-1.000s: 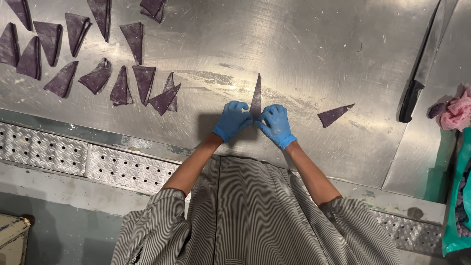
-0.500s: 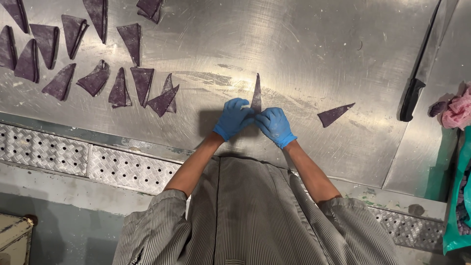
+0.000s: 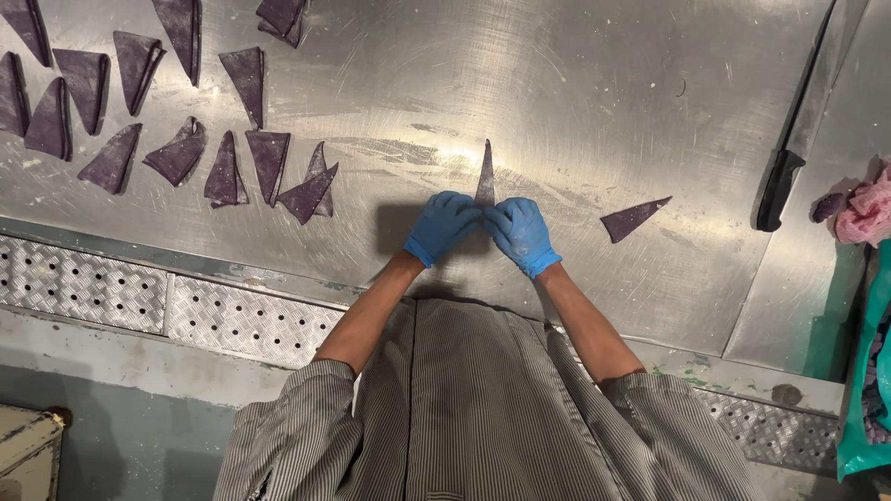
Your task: Rolling purple triangular pieces of dough into small croissant-like shapes.
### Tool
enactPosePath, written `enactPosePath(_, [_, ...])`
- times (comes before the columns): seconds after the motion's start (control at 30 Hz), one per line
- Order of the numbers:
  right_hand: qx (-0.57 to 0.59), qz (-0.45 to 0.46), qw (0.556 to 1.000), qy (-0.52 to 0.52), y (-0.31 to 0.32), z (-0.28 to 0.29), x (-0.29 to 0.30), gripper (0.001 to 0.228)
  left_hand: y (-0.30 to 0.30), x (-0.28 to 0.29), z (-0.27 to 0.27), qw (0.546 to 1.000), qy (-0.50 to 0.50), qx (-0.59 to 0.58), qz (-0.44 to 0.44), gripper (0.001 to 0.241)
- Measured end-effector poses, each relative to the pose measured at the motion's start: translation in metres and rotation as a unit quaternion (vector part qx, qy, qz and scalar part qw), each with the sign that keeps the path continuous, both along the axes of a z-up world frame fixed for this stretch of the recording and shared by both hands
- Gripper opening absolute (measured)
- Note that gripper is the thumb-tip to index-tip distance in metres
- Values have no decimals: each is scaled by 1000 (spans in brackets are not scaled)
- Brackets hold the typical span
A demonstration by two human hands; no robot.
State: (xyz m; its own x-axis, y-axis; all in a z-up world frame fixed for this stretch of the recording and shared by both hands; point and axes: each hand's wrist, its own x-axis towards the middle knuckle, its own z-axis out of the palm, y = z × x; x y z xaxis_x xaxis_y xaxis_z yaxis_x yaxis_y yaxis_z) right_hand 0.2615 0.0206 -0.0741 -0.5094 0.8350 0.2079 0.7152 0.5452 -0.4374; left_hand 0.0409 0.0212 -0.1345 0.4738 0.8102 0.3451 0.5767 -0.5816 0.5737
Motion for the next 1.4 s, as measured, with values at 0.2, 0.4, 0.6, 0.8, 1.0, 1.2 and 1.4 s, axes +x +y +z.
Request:
enactPosePath(0.2, [-11, -4, 1000, 3, 6, 3, -1, 27, 8, 5, -22, 1000, 8, 0, 5, 29])
enactPosePath(0.4, [-15, -3, 1000, 7, 14, 8, -1, 37, 20, 7, -14, 999, -15, -38, -1, 30])
enactPosePath(0.6, [-9, -5, 1000, -1, 24, 9, -1, 31, 30, 9, -4, 996, -9, -88, -13, 32])
enactPosePath(0.8, [-3, 7, 1000, -8, 36, 5, 3, 34, 42, 12, 10, 992, -11, -123, -14, 36])
enactPosePath(1.0, [-14, 25, 1000, -5, 46, 4, 8, 39, 50, 14, 16, 996, 3, -86, -8, 38])
enactPosePath(1.2, [-36, -25, 999, -3, 49, 12, 6, 43, 61, 34, 28, 991, 77, -107, -23, 42])
enactPosePath(1.4, [-230, -114, 868, 425, 25, 28, -12, 76, 42, 47, 10, 759, -470, -435, 117, 30])
